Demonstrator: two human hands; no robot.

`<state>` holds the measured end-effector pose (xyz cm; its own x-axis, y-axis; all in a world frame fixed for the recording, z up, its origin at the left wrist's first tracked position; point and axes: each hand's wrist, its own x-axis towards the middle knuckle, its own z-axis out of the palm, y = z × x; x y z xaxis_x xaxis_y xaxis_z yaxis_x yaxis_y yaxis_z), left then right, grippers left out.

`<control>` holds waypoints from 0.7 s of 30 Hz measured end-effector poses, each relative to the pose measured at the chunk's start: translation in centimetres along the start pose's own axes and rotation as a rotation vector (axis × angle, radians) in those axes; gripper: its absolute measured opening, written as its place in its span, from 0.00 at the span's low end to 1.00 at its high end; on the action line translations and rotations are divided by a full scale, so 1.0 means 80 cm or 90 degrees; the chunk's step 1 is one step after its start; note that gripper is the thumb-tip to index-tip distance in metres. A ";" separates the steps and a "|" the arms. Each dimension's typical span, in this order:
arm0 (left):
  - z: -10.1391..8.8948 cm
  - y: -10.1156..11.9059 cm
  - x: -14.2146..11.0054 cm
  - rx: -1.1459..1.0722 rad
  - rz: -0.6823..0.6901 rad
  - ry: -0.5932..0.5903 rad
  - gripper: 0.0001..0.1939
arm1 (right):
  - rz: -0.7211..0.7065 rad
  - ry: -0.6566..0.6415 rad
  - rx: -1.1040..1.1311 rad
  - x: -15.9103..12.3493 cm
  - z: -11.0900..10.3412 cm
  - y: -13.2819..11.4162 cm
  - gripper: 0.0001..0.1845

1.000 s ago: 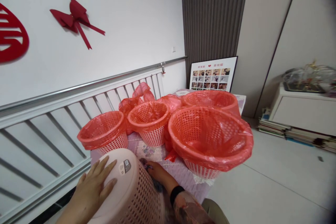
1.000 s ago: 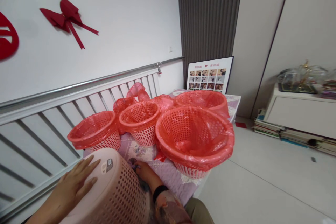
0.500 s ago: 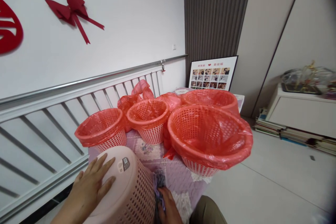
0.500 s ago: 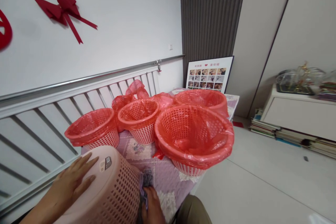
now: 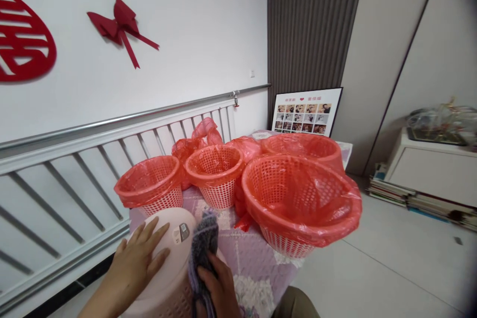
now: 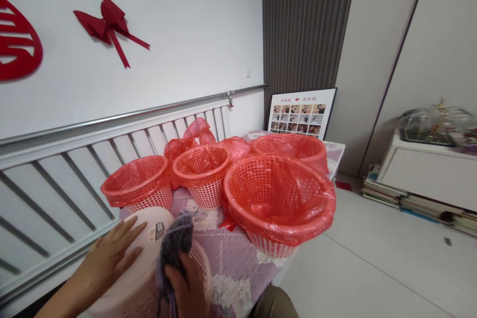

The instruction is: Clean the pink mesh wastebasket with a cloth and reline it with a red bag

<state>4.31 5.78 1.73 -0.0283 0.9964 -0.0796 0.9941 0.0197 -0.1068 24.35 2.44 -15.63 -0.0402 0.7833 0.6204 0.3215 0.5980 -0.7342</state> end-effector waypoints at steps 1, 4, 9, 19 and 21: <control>-0.002 0.001 0.000 0.002 -0.002 -0.004 0.31 | -0.027 0.002 -0.005 0.016 0.000 -0.007 0.26; -0.008 0.006 -0.001 0.000 -0.011 -0.024 0.31 | -0.016 0.006 0.023 0.058 0.000 -0.008 0.26; -0.010 0.005 -0.003 -0.022 -0.013 -0.029 0.32 | 0.181 0.005 0.084 0.083 0.011 0.062 0.23; -0.004 0.002 -0.002 -0.018 -0.006 -0.007 0.31 | 0.161 0.043 0.078 0.039 0.003 0.027 0.24; -0.003 0.002 -0.001 -0.007 -0.002 -0.002 0.31 | 0.068 0.041 0.075 0.045 0.004 -0.004 0.27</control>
<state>4.51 5.69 1.99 -0.0318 0.9961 -0.0821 0.9951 0.0239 -0.0955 23.84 5.14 -13.26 0.0498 0.8333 0.5505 0.2077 0.5305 -0.8218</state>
